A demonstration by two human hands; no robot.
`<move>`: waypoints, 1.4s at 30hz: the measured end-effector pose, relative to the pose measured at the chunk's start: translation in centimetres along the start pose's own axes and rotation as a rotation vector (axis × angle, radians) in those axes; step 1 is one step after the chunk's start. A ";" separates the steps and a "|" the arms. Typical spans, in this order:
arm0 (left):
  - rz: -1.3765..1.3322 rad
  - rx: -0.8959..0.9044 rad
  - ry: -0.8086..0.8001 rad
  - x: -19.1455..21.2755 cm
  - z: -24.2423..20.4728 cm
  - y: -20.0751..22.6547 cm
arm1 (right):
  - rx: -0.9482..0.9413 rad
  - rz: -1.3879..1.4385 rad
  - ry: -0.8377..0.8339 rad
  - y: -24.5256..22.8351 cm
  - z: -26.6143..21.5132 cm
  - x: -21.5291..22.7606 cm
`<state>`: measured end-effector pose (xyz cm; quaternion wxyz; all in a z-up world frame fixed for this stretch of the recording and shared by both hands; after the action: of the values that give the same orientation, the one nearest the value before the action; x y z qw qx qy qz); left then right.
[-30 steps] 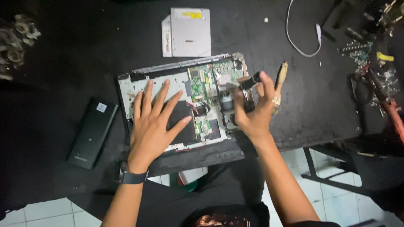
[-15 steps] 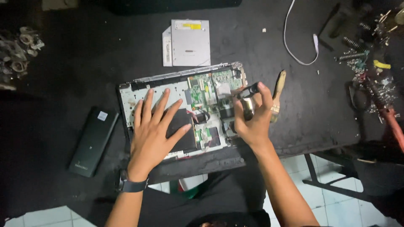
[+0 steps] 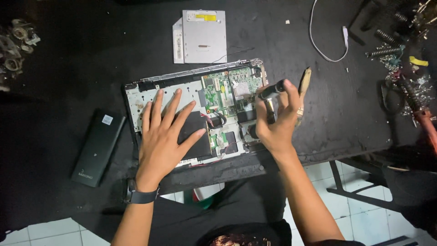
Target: The person cleans a laptop hard drive with a brush, then uses a screwdriver to remove screws from the back of a laptop. They remove the back cover to expose the internal components and continue to unscrew parts inside the laptop.
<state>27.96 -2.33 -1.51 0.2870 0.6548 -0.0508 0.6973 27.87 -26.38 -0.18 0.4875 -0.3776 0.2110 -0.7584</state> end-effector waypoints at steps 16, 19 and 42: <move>-0.374 0.071 0.174 1.4 -0.2 -0.9 | 0.042 -0.099 0.183 0.1 -0.5 1.1; -0.495 0.132 0.329 2.6 -1.2 -1.7 | 0.061 -0.058 0.225 -1.2 0.0 1.5; -1.293 0.428 0.252 1.1 1.3 4.4 | -0.355 0.203 0.357 -4.1 -4.8 2.5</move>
<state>27.14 -6.17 1.06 0.5130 0.5098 0.5222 0.4520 21.13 -27.06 0.59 0.4423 -0.2942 0.4601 -0.7114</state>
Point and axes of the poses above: each hand's wrist, its own z-axis towards the middle knuckle, its own x-axis out of the back of the hand, y = z × x, the point moved 8 cm from there along z, towards the middle knuckle, and after that the axes turned 2 degrees about -y, right-handed, at the moved point
